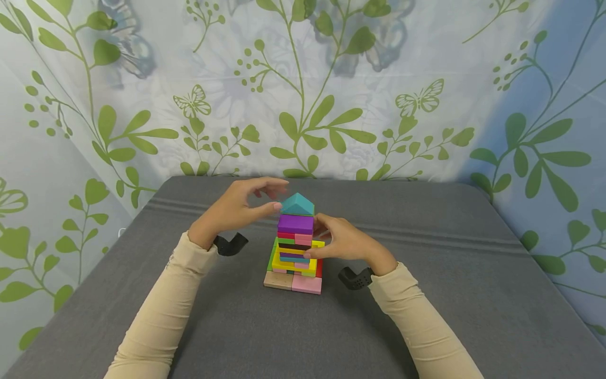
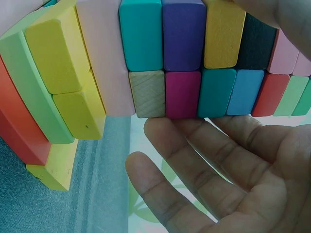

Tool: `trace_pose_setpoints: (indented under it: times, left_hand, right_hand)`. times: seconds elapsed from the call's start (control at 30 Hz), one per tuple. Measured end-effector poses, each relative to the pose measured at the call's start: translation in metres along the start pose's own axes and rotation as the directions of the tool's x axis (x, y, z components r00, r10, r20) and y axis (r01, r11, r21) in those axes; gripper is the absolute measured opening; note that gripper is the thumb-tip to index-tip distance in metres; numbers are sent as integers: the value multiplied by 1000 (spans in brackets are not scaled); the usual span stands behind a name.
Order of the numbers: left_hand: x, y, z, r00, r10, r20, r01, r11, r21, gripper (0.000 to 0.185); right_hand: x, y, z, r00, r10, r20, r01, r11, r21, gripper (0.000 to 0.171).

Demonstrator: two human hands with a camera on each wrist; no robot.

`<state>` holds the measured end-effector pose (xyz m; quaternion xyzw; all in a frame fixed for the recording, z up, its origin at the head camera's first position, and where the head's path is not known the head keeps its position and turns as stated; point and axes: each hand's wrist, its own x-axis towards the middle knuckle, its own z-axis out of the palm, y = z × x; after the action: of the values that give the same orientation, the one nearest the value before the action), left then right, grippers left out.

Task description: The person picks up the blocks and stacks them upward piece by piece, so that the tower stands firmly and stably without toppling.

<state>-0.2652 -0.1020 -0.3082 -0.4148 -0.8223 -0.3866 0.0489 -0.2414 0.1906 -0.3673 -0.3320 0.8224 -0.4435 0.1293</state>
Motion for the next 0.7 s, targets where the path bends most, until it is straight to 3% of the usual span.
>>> trace_pose_setpoints:
  times: [0.27,0.4,0.53,0.7]
  left_hand:
    - [-36,-26,-16,995,-88,-41,89,996,24,36]
    - [-56,-46,-26,985,-171,-27,172,985,29,35]
    - [-78,-69,-38,958,-283,34,282,959,38,36]
    - [-104,-89,-51,904,-401,146,399,916,46,42]
  right_hand:
    - [-1,-1,0,1000,10,-1,-10,1000,-8,71]
    - [-1,-1,0,1000,8,-3,-8,1000,-8,71]
    - [-1,-1,0,1000,11,-1,-11,1000,-5,71]
    - [-1,-1,0,1000,17,2,-17,1000,-5,71]
